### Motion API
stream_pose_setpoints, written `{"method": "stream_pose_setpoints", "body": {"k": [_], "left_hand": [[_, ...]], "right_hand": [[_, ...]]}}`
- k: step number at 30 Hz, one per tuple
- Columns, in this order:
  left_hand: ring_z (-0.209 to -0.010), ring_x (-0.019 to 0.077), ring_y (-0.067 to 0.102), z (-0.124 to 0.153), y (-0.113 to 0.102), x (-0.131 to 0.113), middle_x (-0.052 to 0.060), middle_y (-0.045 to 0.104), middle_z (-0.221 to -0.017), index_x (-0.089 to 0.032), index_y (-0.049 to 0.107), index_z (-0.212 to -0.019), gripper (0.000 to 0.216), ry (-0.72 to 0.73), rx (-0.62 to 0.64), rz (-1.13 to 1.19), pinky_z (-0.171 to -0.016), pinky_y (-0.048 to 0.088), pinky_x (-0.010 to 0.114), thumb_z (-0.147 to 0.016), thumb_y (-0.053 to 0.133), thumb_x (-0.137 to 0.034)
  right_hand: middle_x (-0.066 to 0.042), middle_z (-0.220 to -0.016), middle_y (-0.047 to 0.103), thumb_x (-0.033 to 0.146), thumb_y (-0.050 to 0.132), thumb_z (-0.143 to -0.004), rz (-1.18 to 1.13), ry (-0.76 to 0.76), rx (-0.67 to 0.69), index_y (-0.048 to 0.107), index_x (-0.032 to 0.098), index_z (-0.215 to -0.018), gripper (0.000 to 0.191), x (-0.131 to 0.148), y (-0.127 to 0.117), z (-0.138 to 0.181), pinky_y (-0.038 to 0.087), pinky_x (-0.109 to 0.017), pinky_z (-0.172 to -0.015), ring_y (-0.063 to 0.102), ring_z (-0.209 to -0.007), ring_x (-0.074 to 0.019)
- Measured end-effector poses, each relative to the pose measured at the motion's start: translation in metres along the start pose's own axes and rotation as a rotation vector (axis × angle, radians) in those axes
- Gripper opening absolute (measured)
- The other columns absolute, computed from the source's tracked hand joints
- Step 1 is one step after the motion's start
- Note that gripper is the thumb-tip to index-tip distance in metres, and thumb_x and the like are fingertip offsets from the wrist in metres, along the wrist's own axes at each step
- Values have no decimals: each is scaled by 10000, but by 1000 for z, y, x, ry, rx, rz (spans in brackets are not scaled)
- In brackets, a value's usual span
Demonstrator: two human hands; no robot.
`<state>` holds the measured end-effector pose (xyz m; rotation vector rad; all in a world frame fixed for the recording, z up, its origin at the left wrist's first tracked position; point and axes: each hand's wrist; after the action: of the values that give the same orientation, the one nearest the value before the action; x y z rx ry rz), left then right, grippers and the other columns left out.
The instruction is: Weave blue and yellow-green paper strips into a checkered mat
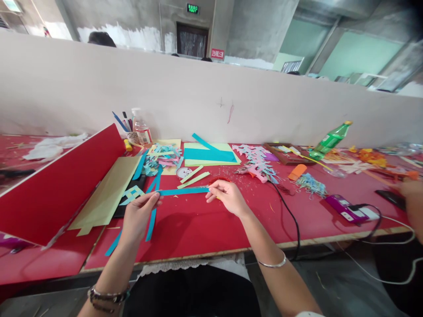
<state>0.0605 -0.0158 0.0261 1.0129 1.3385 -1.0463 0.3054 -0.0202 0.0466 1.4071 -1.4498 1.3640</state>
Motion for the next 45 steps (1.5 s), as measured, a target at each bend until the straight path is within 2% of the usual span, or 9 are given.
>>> {"method": "stream_pose_setpoints", "body": {"k": [8, 13, 17, 22, 27, 30, 35, 39, 45], "left_hand": [[-612, 139, 575, -14, -9, -17, -1, 639, -613, -173, 666, -716, 323, 35, 106, -18, -649, 481, 252, -570, 650, -461], [-851, 233, 585, -28, -27, -6, 84, 658, -907, -171, 632, -955, 457, 250, 372, -616, -745, 451, 303, -680, 526, -521], [-1036, 286, 493, -30, -34, 18, 160, 552, -1110, -115, 534, -1110, 500, 449, 310, -1156, -876, 377, 377, -756, 451, -459], [-1070, 286, 445, -10, -29, 25, 142, 515, -1154, -124, 512, -1143, 416, 490, 349, -1449, -871, 359, 411, -786, 452, -330], [-1019, 247, 479, -1, -30, 16, 83, 566, -1073, -227, 577, -1070, 327, 528, 591, -1304, -843, 370, 408, -844, 368, -337], [-980, 202, 509, -8, -32, 13, 70, 585, -1043, -228, 579, -1061, 349, 591, 738, -1140, -843, 394, 341, -866, 320, -360], [-1223, 229, 318, -26, -28, 14, 52, 388, -1338, -250, 317, -1309, 566, 732, 769, -1184, -989, 278, 360, -790, 478, -409], [-1298, 264, 168, -44, -20, 18, 85, 190, -1426, -174, 192, -1358, 796, 653, 798, -1325, -1038, 171, 412, -720, 509, -528], [-1265, 270, 263, -50, -22, 26, 98, 308, -1383, -183, 300, -1323, 767, 563, 839, -1259, -1015, 224, 405, -706, 460, -609]], "right_hand": [[-22, -682, 638, 335, 475, -805, 57, -32, -28, 538, 155, -776, 193, 10, 0, -5, 443, -235, -546, 634, -533, -137], [-20, -655, 631, 363, 509, -774, 36, -4, -55, 529, 151, -760, 214, 11, -20, -12, 450, -238, -530, 606, -497, -121], [-9, -622, 625, 381, 473, -790, 180, 36, -54, 548, 149, -801, 244, 1, -32, -30, 445, -219, -500, 570, -455, -98], [-36, -646, 641, 317, 420, -828, 506, 104, -151, 572, 133, -927, 259, -26, -28, -56, 440, -228, -539, 592, -520, -126], [-68, -707, 652, 329, 469, -813, 698, 127, -269, 443, 126, -1199, 437, -37, -13, -60, 411, -280, -676, 603, -780, -213], [-53, -768, 661, 336, 447, -826, 840, 133, -247, 387, 151, -1245, 462, -37, -6, -58, 402, -265, -661, 601, -768, -200], [-46, -816, 665, 273, 450, -817, 835, 58, -185, 439, 165, -1178, 377, -40, 2, -56, 398, -248, -656, 598, -761, -177], [-20, -753, 659, 271, 445, -813, 799, 5, -126, 530, 198, -1050, 262, -40, 7, -50, 391, -220, -578, 585, -628, -141], [-7, -610, 610, 261, 402, -825, 781, -51, -128, 594, 200, -894, 212, -34, 9, -42, 359, -201, -526, 550, -540, -125]]}}
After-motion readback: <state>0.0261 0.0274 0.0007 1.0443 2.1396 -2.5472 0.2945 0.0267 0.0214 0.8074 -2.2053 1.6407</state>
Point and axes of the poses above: each hand's wrist, its own z-axis away from the middle knuckle, its own y-axis out of the palm, x = y × z
